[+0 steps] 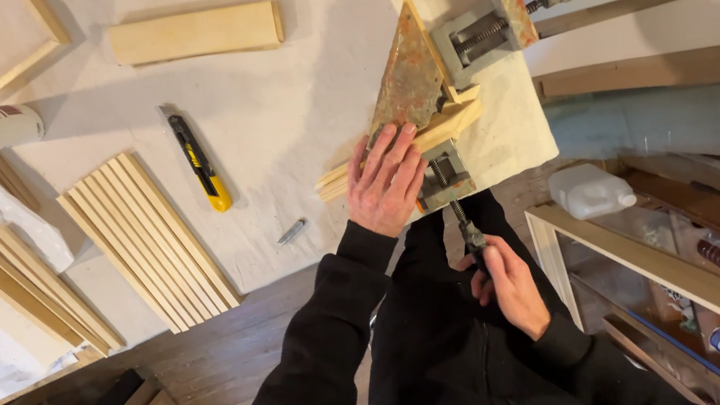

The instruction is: Applying wood glue and using a corner clamp and hammer to assemble wooden frame segments.

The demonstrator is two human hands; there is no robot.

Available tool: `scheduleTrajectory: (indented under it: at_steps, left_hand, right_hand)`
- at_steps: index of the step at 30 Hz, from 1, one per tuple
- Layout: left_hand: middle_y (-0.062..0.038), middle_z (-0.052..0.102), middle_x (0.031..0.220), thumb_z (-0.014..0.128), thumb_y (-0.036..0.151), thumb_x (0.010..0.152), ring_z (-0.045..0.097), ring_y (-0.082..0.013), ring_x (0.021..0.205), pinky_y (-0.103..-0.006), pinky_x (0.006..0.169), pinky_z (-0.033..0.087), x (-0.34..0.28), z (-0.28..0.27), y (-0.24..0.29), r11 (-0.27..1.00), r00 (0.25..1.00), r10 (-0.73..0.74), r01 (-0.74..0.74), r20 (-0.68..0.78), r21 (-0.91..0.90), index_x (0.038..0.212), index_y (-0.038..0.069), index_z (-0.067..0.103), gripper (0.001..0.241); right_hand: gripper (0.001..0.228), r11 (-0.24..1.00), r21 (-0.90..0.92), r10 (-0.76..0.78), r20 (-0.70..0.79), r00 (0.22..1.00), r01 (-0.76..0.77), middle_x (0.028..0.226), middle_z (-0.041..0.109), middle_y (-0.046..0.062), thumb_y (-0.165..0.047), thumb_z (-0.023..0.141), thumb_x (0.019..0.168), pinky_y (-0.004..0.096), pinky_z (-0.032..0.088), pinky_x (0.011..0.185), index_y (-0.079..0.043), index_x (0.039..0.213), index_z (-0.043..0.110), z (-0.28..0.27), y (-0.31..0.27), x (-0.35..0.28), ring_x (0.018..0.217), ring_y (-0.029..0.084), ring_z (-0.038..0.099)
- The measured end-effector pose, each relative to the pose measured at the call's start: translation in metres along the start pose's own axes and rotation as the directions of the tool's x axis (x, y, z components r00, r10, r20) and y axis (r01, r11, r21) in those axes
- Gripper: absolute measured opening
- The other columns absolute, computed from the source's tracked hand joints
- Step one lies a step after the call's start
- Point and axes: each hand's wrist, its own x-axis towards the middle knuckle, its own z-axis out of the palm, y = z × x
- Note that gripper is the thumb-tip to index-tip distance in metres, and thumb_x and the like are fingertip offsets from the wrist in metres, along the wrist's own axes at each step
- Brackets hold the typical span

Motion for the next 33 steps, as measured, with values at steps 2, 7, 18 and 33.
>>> scheduleTrajectory:
  at_steps: [2, 7, 18, 33]
  left_hand:
    - [-0.002, 0.06, 0.147, 0.079, 0.014, 0.096, 0.052, -0.0214, 0.142, -0.0487, 0.118, 0.042, -0.001, 0.0, 0.0, 1.0, 1.0, -0.007, 0.007, 0.001, 0.005, 0.113, 0.007, 0.072, 0.02]
    - [-0.002, 0.06, 0.147, 0.079, 0.015, 0.096, 0.052, -0.0217, 0.142, -0.049, 0.117, 0.042, -0.003, 0.0, -0.004, 1.0, 1.0, -0.001, 0.001, 0.0, -0.008, 0.114, 0.008, 0.072, 0.021]
    - [-0.005, 0.053, 0.148, 0.08, 0.019, 0.093, 0.049, -0.0247, 0.142, -0.056, 0.121, 0.034, 0.01, 0.006, 0.013, 0.991, 0.99, -0.128, 0.129, 0.06, -0.015, 0.117, 0.01, 0.069, 0.028]
    - [-0.014, 0.041, 0.158, 0.079, 0.025, 0.072, 0.036, -0.0318, 0.151, -0.0674, 0.125, 0.02, 0.071, 0.016, 0.031, 0.982, 0.936, -0.185, 0.188, 0.299, 0.021, 0.136, 0.008, 0.062, 0.069]
  right_hand:
    - [0.036, 0.994, -0.1, -0.05, -0.072, 0.996, 0.043, 0.086, 0.062, 0.002, -0.038, 0.041, 0.109, 0.022, 0.035, 0.044, -0.006, 0.12, 0.052, -0.006, 0.014, 0.003, 0.052, 0.006, 0.045]
    - [0.044, 0.967, 0.213, 0.133, 0.041, 0.99, -0.139, 0.075, 0.053, 0.001, -0.042, 0.042, 0.11, 0.022, 0.026, 0.043, -0.003, 0.123, 0.056, -0.002, 0.0, 0.003, 0.048, 0.005, 0.034]
    - [0.039, 0.479, -0.875, -0.107, 0.017, 0.994, 0.066, 0.071, 0.076, 0.007, -0.037, 0.056, 0.098, 0.03, 0.056, 0.06, -0.007, 0.106, 0.079, -0.009, -0.148, 0.023, 0.062, 0.015, 0.07]
    - [0.057, 0.591, -0.674, -0.124, 0.467, 0.876, 0.443, 0.106, 0.076, 0.011, -0.015, 0.077, 0.097, 0.028, 0.06, 0.081, -0.003, 0.143, 0.047, 0.084, -0.335, 0.271, 0.094, 0.015, 0.074]
